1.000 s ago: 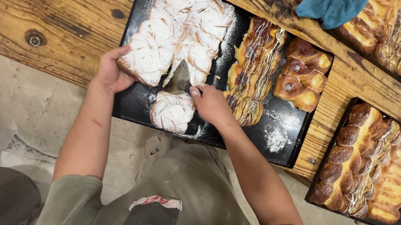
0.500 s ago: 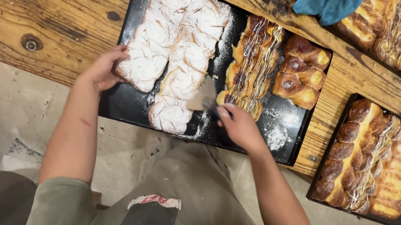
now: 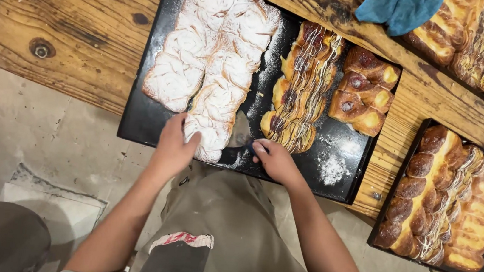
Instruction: Organizing and separating baked pastries on trays using a metal spatula on a wooden work table
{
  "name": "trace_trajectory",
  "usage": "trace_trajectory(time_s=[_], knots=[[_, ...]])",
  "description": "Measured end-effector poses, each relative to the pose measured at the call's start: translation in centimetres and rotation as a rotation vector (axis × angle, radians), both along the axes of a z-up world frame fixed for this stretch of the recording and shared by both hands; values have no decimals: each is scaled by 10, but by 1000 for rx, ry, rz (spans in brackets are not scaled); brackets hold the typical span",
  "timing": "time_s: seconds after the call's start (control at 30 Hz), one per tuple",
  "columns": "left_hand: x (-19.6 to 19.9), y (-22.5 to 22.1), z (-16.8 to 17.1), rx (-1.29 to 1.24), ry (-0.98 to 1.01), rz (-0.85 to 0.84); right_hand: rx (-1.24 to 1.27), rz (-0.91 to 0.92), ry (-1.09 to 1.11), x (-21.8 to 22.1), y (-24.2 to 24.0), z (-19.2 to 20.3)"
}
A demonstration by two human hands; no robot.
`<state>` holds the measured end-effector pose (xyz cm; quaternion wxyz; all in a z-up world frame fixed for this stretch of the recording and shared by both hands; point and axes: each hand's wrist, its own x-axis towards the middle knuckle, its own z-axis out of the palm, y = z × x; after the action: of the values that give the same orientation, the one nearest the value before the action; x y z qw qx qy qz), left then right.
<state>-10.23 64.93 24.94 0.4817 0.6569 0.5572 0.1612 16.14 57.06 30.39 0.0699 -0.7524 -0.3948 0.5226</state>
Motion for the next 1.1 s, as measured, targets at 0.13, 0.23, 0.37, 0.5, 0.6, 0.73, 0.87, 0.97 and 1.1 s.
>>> trace_trajectory(time_s=[0.13, 0.23, 0.37, 0.5, 0.6, 0.73, 0.87, 0.97, 1.1], knots=[[10, 13, 2, -203, 64, 106, 68, -71, 92, 0, 1, -4], [14, 13, -38, -399, -35, 223, 109, -96, 124, 6, -3, -5], [36, 14, -34, -727, -431, 399, 129, -161, 151, 19, -3, -5], [50, 18, -39, -765, -823, 419, 113, -239, 224, 26, -5, 0], [52, 22, -59, -891, -986, 486, 132, -237, 226, 29, -5, -3], [60, 23, -35, -929, -986, 507, 114, -217, 188, 42, -5, 20], [70, 17, -11, -992, -1047, 563, 115, -19, -129, 48, -2, 60], [78, 8, 0, -1001, -1101, 583, 175, 13, -335, 51, 7, 64], [84, 1, -11, -911, -1093, 544, 362, 48, -361, 26, 35, 66]])
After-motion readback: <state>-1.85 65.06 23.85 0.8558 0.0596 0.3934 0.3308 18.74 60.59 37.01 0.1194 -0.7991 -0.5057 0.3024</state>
